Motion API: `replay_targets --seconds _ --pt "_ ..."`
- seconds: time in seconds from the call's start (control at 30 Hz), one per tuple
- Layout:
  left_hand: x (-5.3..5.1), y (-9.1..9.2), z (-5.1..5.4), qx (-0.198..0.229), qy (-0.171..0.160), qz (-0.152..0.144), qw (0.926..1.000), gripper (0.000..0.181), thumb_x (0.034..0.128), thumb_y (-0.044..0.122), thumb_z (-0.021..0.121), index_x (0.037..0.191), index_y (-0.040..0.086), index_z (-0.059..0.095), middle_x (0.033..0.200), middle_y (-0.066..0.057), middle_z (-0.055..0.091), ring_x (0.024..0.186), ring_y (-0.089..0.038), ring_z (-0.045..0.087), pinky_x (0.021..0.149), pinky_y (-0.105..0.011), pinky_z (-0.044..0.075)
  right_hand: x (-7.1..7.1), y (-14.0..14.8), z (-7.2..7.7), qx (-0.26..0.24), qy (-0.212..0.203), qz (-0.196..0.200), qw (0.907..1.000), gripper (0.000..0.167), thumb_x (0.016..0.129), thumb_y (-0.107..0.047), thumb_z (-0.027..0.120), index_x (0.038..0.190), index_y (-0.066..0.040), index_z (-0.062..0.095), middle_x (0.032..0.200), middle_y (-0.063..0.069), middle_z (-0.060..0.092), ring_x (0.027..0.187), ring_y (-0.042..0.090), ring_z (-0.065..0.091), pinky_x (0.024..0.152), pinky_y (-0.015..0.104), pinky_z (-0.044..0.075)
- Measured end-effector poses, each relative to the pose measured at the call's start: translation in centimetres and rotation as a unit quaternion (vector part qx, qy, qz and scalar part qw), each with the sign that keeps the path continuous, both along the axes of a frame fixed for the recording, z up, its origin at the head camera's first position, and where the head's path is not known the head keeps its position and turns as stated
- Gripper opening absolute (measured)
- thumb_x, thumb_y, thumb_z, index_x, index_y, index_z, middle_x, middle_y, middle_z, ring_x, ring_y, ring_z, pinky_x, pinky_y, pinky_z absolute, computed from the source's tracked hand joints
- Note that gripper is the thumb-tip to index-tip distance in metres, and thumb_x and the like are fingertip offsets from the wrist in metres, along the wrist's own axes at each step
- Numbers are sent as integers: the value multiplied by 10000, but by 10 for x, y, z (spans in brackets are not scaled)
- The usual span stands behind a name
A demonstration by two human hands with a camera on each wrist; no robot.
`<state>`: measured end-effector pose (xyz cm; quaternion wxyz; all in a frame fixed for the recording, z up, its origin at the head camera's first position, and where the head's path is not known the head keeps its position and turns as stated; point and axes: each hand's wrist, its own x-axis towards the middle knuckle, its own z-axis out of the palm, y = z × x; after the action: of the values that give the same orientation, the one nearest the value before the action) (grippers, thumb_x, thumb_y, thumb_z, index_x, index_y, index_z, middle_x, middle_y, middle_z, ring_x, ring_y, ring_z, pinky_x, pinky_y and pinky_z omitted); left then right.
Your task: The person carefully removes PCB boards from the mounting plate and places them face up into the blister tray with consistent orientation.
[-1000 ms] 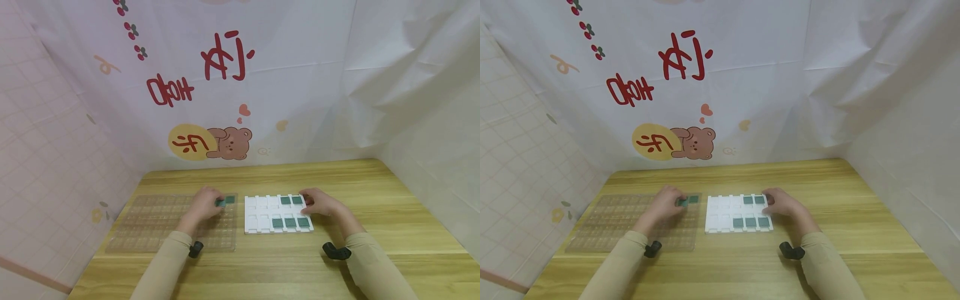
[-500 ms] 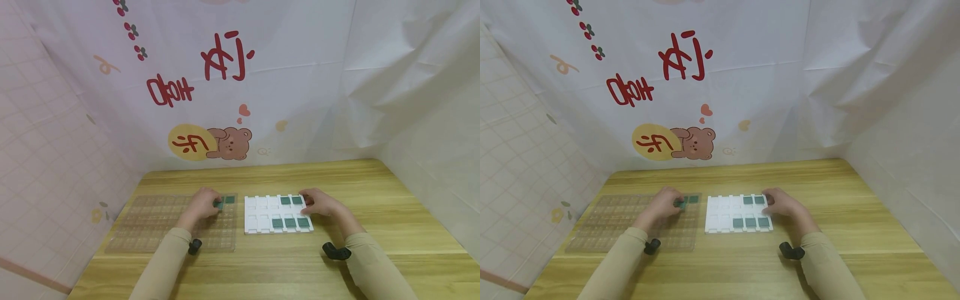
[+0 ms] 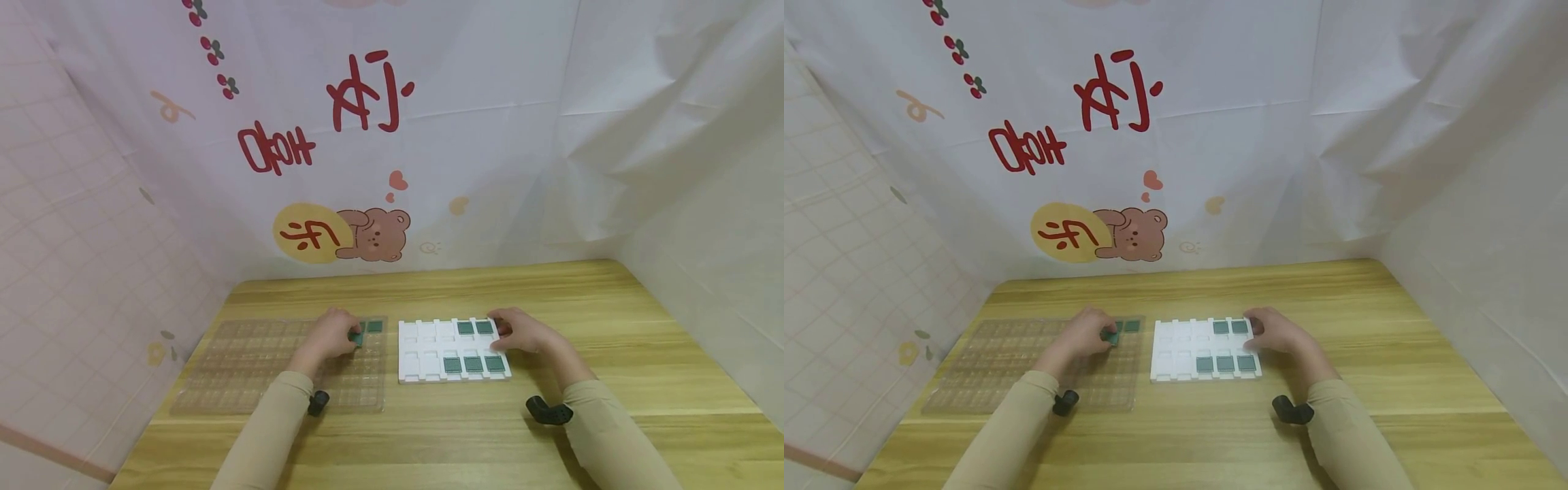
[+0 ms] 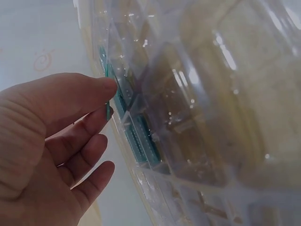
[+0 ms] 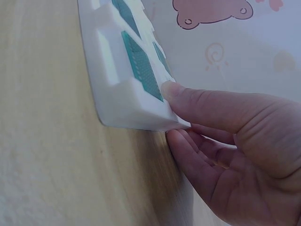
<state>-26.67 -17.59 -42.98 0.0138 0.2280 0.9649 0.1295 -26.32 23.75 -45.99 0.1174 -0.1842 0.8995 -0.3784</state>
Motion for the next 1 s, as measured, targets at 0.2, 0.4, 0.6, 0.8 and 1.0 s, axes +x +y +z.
replay_targets --seconds 0.2,0.4,0.6,0.8,1.0 --pt "-1 -1 -2 -133 78 -7 9999 195 754 51 820 937 84 761 922 -29 688 938 -267 576 894 -439 468 0 0 1 -144 -81 -12 9999 691 796 -70 813 1340 156 452 1198 262 530 1076 368 568 911 468 487" --pt "-1 -1 -1 -137 23 -76 9999 205 758 38 808 954 71 758 937 -51 686 981 -297 585 941 -456 454 0 -1 2 -101 -92 -29 9999 695 792 -72 816 1343 150 454 1195 255 534 1073 362 563 909 468 484" --pt "-1 0 -1 -120 -8 -62 9999 201 760 41 812 951 69 756 933 -55 683 969 -293 579 922 -456 461 1 -1 2 -104 -109 -61 9999 702 793 -74 817 1351 144 451 1202 253 534 1078 360 561 913 463 483" --pt "-1 1 0 -108 -27 -47 9999 200 756 46 815 946 69 756 930 -55 682 955 -287 568 905 -461 460 0 0 1 -131 -142 -60 9998 712 799 -87 816 1360 144 443 1218 261 525 1087 367 560 918 471 485" --pt "0 2 1 -90 -39 -38 9999 208 748 40 814 947 63 761 926 -53 687 962 -294 567 910 -466 460 -1 1 0 -88 -119 -54 9999 717 798 -100 821 1362 139 446 1227 262 527 1092 366 562 925 480 484"
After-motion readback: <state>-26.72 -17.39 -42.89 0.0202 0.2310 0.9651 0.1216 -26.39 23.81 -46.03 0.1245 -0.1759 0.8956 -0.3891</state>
